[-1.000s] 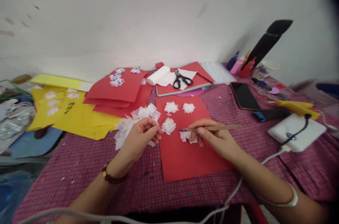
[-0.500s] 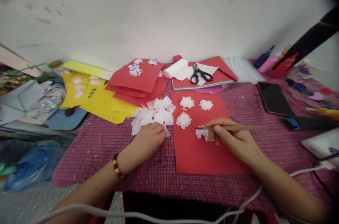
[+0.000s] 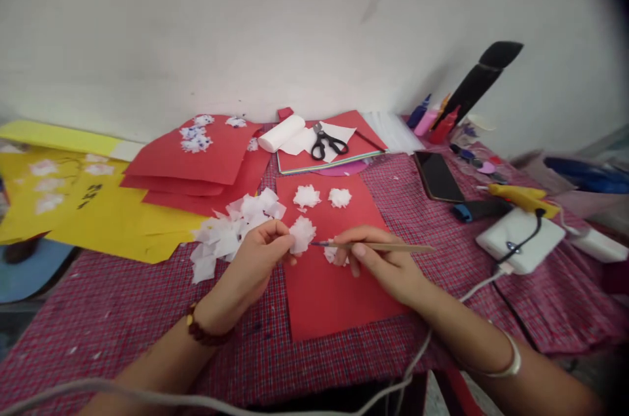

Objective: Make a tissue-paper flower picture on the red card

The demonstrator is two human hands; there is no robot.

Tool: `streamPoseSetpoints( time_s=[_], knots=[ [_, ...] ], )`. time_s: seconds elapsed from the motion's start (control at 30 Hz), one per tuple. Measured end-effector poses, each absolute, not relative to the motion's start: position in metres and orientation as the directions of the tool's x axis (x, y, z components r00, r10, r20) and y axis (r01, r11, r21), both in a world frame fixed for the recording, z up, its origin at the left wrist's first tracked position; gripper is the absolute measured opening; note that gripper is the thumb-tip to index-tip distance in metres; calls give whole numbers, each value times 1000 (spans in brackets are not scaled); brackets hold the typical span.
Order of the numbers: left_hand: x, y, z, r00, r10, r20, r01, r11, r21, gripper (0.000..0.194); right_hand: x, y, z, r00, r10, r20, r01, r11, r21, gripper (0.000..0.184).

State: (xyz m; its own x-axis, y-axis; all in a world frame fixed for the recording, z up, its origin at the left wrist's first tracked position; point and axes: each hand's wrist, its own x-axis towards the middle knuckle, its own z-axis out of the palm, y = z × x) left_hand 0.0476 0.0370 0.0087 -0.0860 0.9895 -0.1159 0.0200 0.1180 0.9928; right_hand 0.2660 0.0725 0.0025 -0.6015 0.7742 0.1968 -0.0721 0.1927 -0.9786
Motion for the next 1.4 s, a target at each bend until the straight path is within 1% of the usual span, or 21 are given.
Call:
streamPoseSetpoints(
  time_s=[0.13, 0.3, 0.47, 0.53, 0.6, 0.73, 0.87, 0.97, 1.1, 1.2, 1.27, 1.33, 1.4],
  knots=[
    [52, 34, 4, -84, 984, -155, -31, 153, 988, 12, 265, 73, 3, -630, 749, 203, -75, 202, -977, 24],
    [54, 31, 3, -70, 986, -154, -12, 153, 988, 11, 264, 74, 4, -651, 735, 190, -46, 212, -976, 23],
    [57, 29, 5, -46, 988, -151, -82, 147, 986, 12, 264, 73, 3, -651, 736, 184, -25, 222, -975, 23],
    [57, 28, 7, -29, 986, -165, -139, 159, 977, 13, 263, 72, 2, -649, 736, 195, -56, 209, -976, 23],
    [56, 27, 9, 3, 980, -197, -236, 193, 953, 14, 263, 71, 1, -637, 743, 204, -105, 179, -978, 22],
    [53, 27, 9, 98, 965, -242, -448, 260, 856, 11, 262, 72, -1, -613, 765, 201, -200, 96, -975, 18],
    [53, 27, 4, 149, 947, -285, -530, 320, 786, 13, 261, 72, 1, -618, 763, 188, -252, 34, -967, 16],
    [55, 27, 1, 143, 940, -310, -558, 335, 759, 15, 260, 71, 4, -615, 767, 186, -244, 39, -969, 16],
    [57, 26, 0, 86, 949, -304, -554, 299, 777, 16, 260, 70, 5, -595, 774, 218, -223, 101, -970, 17],
    [59, 26, 1, 58, 952, -301, -524, 286, 803, 15, 259, 70, 7, -558, 768, 314, -180, 257, -949, 20],
    [62, 25, 2, 24, 964, -266, -486, 243, 839, 12, 257, 68, 9, -506, 778, 372, -149, 347, -926, 19],
    [66, 23, 4, -19, 986, -163, -381, 144, 913, 9, 254, 67, 11, -443, 822, 357, -130, 336, -933, 18],
    [69, 21, 8, -54, 998, 11, -169, -20, 985, 12, 252, 68, 11, -407, 876, 261, -166, 210, -963, 18]
  ],
)
